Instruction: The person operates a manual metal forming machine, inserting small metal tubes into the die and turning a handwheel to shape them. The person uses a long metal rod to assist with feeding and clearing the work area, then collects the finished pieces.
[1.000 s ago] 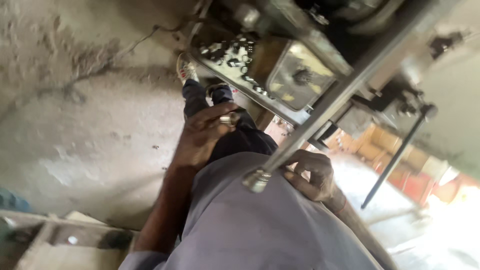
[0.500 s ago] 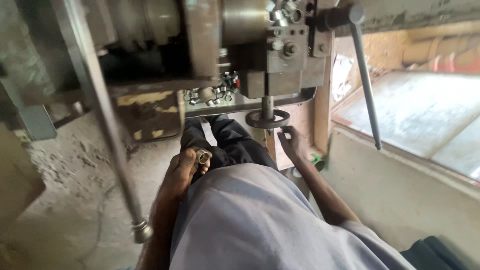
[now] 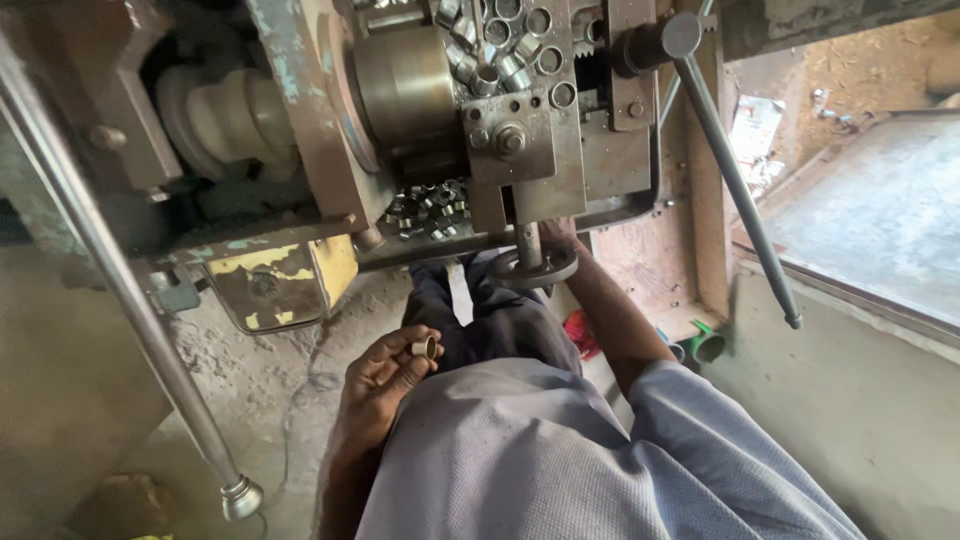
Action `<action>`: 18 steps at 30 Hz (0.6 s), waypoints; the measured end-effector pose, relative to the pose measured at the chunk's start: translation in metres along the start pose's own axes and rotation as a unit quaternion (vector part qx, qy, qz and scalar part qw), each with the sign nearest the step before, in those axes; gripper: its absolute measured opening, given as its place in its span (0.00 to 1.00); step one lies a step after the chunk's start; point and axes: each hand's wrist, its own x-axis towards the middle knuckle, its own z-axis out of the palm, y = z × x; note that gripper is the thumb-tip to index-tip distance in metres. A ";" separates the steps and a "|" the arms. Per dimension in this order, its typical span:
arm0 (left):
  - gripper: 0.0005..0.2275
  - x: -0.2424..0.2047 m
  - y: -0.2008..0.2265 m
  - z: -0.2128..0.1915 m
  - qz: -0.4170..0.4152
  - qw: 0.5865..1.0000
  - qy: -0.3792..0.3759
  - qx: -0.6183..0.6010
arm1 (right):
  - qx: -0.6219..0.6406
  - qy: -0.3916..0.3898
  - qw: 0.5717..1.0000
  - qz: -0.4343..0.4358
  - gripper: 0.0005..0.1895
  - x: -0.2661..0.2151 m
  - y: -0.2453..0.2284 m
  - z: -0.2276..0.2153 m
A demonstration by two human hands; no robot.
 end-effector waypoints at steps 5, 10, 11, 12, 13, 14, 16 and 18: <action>0.15 -0.002 0.017 0.011 0.094 0.995 -0.021 0.003 | 0.004 0.014 0.998 0.066 0.16 0.015 0.017 0.024; 0.17 0.003 0.034 0.031 0.135 0.991 0.004 0.000 | -0.005 -0.029 0.981 0.192 0.13 -0.026 0.043 0.028; 0.17 0.008 0.037 0.036 0.148 0.989 0.006 -0.010 | 0.008 0.043 0.985 0.168 0.13 -0.039 0.049 0.024; 0.17 0.010 0.038 0.040 0.144 0.988 -0.016 -0.046 | 0.023 0.109 0.983 0.145 0.15 -0.055 0.049 0.023; 0.17 0.015 0.040 0.044 0.141 0.986 -0.039 -0.081 | 0.048 0.171 0.977 0.115 0.17 -0.072 0.049 0.021; 0.18 0.019 0.042 0.046 0.137 0.982 -0.064 -0.115 | 0.076 0.234 0.965 0.087 0.18 -0.091 0.048 0.015; 0.17 0.027 0.047 0.051 0.151 0.967 -0.127 -0.162 | 0.315 0.206 0.890 0.259 0.18 -0.124 0.038 0.001; 0.17 0.033 0.053 0.055 0.152 0.956 -0.170 -0.186 | 0.277 0.314 0.879 0.228 0.16 -0.156 0.024 -0.025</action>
